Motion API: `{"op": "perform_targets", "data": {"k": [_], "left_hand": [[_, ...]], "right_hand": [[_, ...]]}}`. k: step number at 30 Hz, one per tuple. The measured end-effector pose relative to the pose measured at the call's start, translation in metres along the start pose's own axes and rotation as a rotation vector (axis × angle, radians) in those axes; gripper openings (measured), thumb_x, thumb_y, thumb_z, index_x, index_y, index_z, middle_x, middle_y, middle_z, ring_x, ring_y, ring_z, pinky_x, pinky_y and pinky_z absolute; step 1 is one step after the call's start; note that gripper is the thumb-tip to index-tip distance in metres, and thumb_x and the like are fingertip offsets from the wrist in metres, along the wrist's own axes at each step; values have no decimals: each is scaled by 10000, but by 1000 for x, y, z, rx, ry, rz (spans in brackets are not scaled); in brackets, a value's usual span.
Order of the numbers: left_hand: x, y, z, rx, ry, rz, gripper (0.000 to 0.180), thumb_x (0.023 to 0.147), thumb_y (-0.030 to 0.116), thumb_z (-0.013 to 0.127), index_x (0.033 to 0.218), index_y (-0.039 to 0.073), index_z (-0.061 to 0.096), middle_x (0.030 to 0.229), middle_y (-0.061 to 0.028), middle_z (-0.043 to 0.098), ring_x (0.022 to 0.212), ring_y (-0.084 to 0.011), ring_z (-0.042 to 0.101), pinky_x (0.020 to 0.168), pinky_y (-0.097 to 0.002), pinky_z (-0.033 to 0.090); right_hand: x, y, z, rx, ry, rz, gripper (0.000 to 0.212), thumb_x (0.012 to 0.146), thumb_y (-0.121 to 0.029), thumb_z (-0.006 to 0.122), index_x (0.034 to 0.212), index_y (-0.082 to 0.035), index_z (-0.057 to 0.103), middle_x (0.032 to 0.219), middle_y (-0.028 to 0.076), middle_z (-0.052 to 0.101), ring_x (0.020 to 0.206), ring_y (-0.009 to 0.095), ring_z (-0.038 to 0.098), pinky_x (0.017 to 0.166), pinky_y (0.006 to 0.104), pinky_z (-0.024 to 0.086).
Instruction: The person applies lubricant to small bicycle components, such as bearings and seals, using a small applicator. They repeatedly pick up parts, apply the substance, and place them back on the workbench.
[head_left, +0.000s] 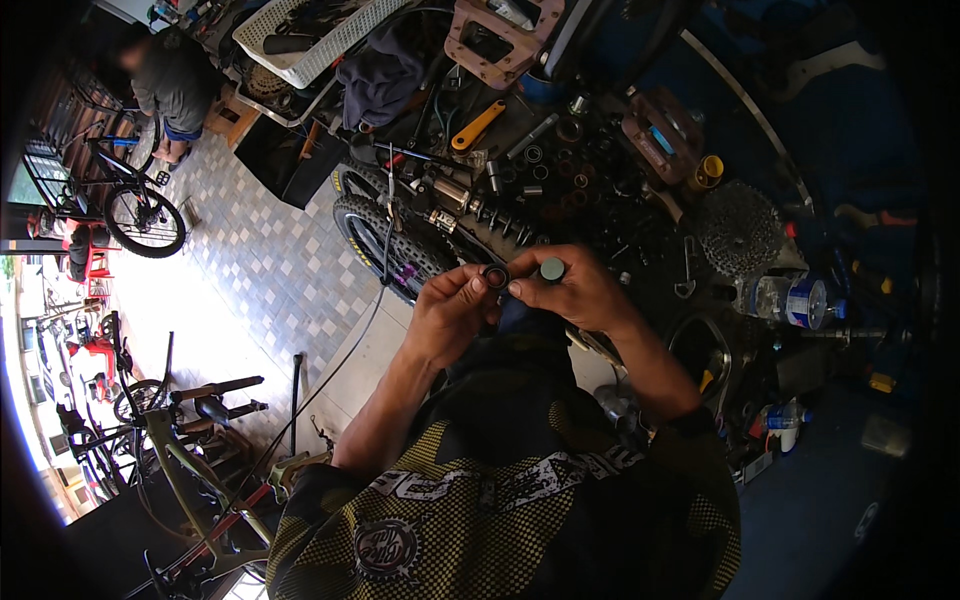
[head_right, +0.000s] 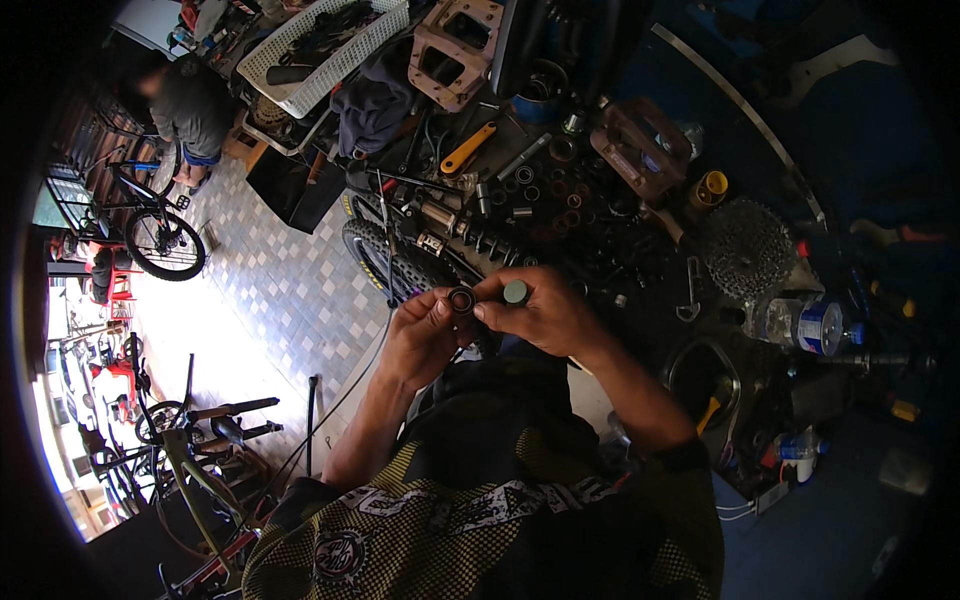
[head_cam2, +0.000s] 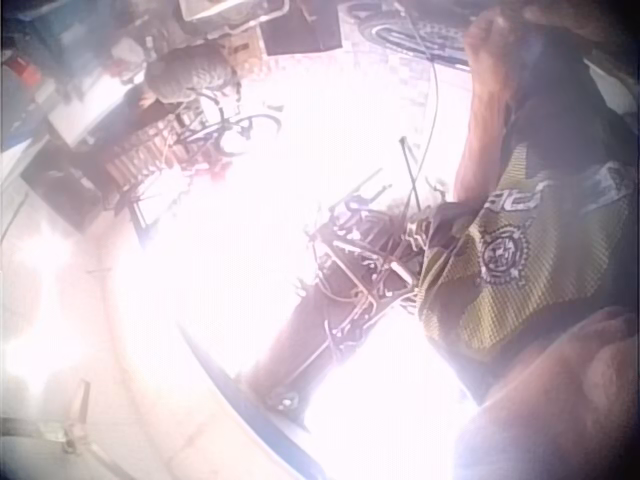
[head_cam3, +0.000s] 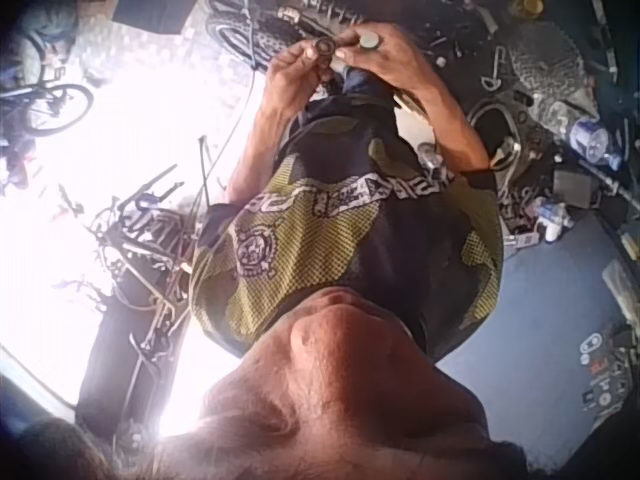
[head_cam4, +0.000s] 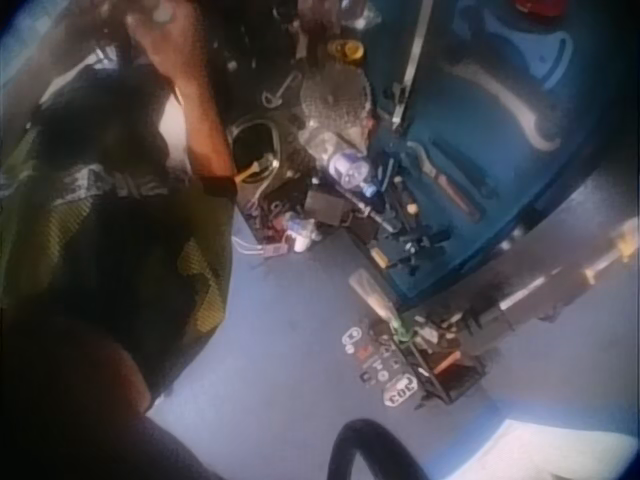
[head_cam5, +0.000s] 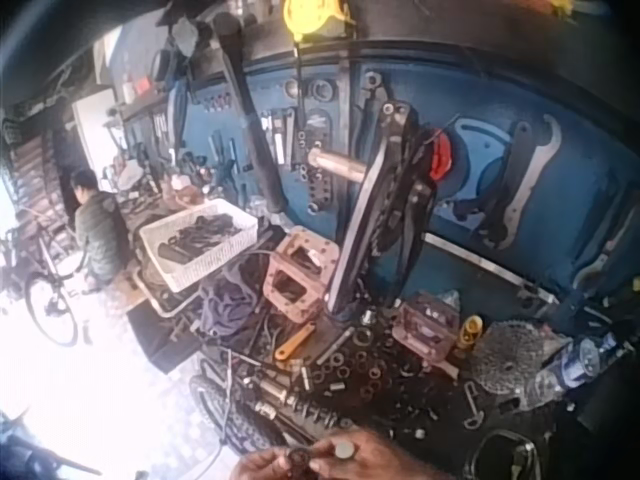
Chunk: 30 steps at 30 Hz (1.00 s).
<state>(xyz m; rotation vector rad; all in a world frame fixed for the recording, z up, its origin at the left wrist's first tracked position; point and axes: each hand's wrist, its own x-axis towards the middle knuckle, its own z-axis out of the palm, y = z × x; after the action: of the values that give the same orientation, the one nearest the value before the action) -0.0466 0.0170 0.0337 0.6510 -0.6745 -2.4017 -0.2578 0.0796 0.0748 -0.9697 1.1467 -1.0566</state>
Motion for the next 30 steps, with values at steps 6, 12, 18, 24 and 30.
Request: {"op": "perform_targets", "data": {"k": [6, 12, 18, 24, 30], "left_hand": [[7, -8, -15, -213, -45, -35, 261, 1066, 312, 610, 1077, 60, 678, 914, -10, 626, 832, -145, 537, 752, -328, 445], [23, -11, -19, 81, 28, -43, 274, 1082, 335, 588, 1048, 76, 670, 963, -8, 648, 815, -125, 547, 735, -306, 446], [60, 0, -16, 487, 144, -38, 272, 1033, 280, 695, 933, 27, 713, 843, -9, 675, 684, -81, 588, 666, -246, 470], [133, 16, -16, 1276, 7, 422, 163, 874, 109, 786, 979, -2, 731, 910, -115, 693, 837, -238, 668, 788, -359, 525], [187, 21, -15, 1783, -61, 564, 141, 859, 87, 743, 998, 70, 761, 1053, -137, 677, 1082, -325, 659, 914, -446, 546]], "right_hand": [[-10, -10, -11, 14, 96, 11, 242, 970, -155, 753, 1143, 14, 740, 861, -31, 687, 781, 15, 598, 702, 202, 489], [-32, -11, -34, -71, 266, 10, 237, 966, -175, 759, 1149, -25, 754, 881, -28, 694, 807, 29, 621, 682, 185, 499], [-51, 7, -58, -128, 403, -42, 229, 962, -179, 754, 1155, -56, 761, 851, -19, 667, 810, 45, 622, 631, 202, 510], [-62, 1, -59, -156, 480, -54, 227, 967, -161, 751, 1149, -25, 751, 874, 3, 673, 814, 66, 637, 687, 245, 546], [-75, 10, -64, -235, 519, -107, 237, 966, -160, 757, 1159, -21, 746, 860, -13, 687, 817, 52, 633, 753, 236, 501]]}}
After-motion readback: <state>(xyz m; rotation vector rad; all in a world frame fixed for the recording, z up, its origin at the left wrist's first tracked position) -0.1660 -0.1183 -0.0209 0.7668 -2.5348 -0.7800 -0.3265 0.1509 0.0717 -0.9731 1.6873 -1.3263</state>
